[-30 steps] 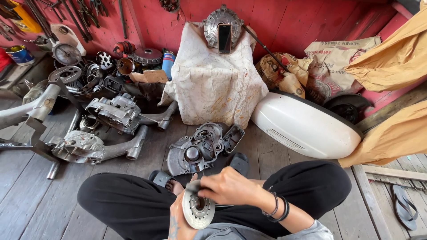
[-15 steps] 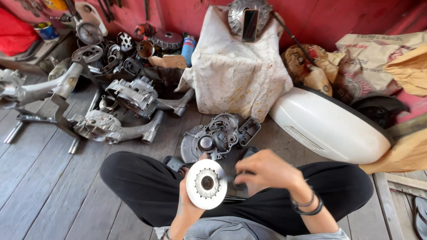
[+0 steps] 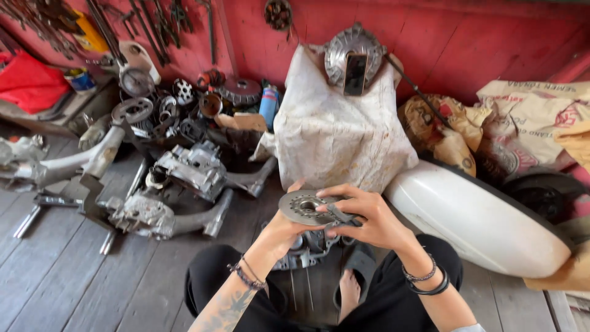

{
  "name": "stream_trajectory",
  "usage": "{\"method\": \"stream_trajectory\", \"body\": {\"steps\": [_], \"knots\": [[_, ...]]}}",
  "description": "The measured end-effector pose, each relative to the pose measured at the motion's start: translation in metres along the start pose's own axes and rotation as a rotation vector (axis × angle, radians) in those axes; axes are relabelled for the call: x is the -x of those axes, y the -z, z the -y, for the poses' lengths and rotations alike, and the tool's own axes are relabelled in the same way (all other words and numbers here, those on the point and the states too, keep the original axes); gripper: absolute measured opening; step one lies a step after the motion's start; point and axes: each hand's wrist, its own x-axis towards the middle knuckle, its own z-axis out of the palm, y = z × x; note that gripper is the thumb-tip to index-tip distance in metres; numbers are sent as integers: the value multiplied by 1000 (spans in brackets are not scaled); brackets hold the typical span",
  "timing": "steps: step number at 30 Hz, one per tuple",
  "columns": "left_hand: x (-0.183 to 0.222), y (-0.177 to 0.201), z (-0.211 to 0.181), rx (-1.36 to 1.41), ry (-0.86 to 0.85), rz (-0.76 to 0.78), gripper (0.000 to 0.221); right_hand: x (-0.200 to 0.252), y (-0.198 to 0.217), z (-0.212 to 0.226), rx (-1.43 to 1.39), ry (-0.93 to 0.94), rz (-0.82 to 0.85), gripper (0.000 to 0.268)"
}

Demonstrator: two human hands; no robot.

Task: Scraping and cleaning a motorcycle clutch hub using a small hand tool while sitting on the floor.

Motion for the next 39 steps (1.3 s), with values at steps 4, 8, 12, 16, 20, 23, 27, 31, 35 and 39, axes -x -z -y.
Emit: {"method": "stream_trajectory", "body": {"steps": [4,8,12,16,20,23,27,31,35,39], "knots": [[-46,13,-25,180,-32,160,107,-27,0,-48,-69,56,-188,15],[-99,64,24,-324,-321,188,102,-21,-7,-121,-153,-35,-577,9],[-99,32,56,-355,-685,-193,38,-17,-51,-140,-396,-609,-932,17],[-99,66,69,-303,-320,-310,31,2,-65,-154,-380,-773,-690,26],[-104,101,89,314,128,-629,39,5,-52,-156,143,-573,-356,67],[-109,87,59,426,60,-698,32,3,-51,-169,-253,-627,-591,46],[-112,118,81,553,-208,-376,22,16,-40,-177,-225,-579,-512,36],[-105,116,72,630,-270,-331,18,30,-40,-180,-203,-511,-520,32],[-95,114,70,628,-329,-233,14,17,-41,-159,-121,-471,-459,23],[-102,122,89,629,-296,-167,15,5,-44,-156,12,-450,-378,22]]}}
